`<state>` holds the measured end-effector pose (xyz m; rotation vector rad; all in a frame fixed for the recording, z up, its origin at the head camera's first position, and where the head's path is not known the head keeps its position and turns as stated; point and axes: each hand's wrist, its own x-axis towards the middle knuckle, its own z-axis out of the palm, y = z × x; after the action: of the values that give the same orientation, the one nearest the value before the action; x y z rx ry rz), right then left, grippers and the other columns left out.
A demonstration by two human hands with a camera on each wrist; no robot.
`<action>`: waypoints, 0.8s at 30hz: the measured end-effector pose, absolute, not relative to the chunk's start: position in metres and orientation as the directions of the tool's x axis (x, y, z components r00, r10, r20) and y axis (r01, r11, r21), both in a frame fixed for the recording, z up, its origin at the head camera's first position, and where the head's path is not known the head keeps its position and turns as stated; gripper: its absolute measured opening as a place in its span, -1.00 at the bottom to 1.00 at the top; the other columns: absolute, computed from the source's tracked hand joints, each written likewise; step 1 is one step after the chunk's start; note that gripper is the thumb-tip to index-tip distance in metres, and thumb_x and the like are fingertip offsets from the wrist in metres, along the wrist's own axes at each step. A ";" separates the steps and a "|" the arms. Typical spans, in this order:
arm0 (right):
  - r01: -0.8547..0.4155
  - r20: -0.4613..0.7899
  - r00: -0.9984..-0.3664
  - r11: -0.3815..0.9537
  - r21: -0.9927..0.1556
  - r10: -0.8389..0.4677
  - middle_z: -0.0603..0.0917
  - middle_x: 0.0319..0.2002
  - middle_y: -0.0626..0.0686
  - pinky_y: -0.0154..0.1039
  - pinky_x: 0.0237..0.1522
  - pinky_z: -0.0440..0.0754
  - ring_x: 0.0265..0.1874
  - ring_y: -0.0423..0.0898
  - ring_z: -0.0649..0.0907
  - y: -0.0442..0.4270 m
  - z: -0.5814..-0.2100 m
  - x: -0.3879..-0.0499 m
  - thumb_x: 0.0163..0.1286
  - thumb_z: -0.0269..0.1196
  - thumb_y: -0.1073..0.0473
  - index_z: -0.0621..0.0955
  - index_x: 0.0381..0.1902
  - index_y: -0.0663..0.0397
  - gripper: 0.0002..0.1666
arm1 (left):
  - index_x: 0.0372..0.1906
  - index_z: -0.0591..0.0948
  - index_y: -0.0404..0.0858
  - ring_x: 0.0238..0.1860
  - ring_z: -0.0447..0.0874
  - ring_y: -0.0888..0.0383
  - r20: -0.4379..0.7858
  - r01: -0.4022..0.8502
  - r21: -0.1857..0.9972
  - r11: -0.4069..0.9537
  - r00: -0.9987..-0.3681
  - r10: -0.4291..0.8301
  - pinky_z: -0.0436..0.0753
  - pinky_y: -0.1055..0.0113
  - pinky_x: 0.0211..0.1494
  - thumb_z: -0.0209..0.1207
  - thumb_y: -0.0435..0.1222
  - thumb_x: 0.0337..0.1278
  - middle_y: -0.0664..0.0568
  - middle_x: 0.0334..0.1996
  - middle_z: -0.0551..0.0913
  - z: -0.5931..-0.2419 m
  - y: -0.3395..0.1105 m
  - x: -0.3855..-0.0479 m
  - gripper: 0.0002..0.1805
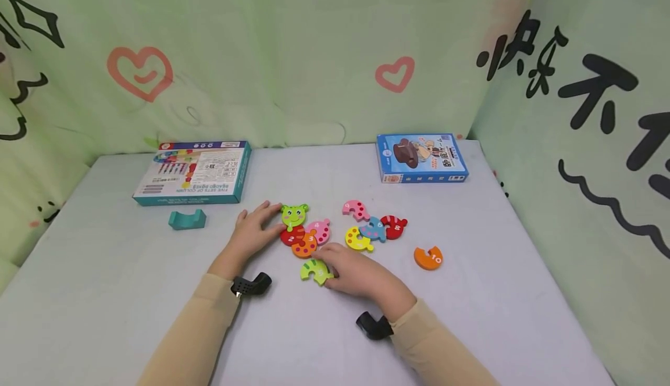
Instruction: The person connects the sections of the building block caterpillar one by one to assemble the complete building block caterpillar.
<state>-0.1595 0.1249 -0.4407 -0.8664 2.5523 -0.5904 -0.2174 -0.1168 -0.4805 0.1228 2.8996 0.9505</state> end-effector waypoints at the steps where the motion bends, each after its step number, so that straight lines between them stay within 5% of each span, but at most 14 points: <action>1: -0.478 -0.219 -0.737 0.722 -0.500 -0.639 0.43 0.17 -0.03 -0.24 0.01 0.55 -0.18 -0.22 0.47 0.124 -0.441 -0.159 0.11 0.32 0.08 0.41 0.22 -0.09 -0.33 | 0.27 0.35 -0.01 0.40 0.08 0.09 -0.059 0.048 0.592 0.804 -0.993 0.103 -0.25 -0.10 0.42 0.10 0.05 0.07 0.03 0.31 0.31 -0.480 -0.117 -0.217 -0.38; 7: -0.511 -0.217 -0.702 0.692 -0.510 -0.679 0.41 0.23 -0.05 -0.07 0.17 0.44 0.20 -0.09 0.40 0.121 -0.440 -0.160 0.13 0.30 0.09 0.42 0.21 -0.16 -0.35 | 0.27 0.35 0.00 0.40 0.08 0.09 -0.059 0.045 0.587 0.809 -0.993 0.098 -0.24 -0.10 0.42 0.10 0.06 0.07 0.03 0.31 0.31 -0.481 -0.117 -0.216 -0.38; 24: -0.443 -0.174 -0.776 0.719 -0.535 -0.607 0.45 0.11 -0.04 -0.09 0.09 0.51 0.07 -0.11 0.46 0.123 -0.440 -0.163 0.09 0.31 0.08 0.47 0.15 -0.13 -0.39 | 0.27 0.35 -0.01 0.40 0.08 0.09 -0.063 0.053 0.587 0.808 -0.992 0.111 -0.24 -0.10 0.42 0.09 0.07 0.08 0.02 0.31 0.30 -0.481 -0.118 -0.217 -0.38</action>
<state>-0.1635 0.1228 -0.4398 -0.8176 2.5875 -0.6804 -0.2174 -0.1178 -0.4805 0.1312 2.8973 0.9363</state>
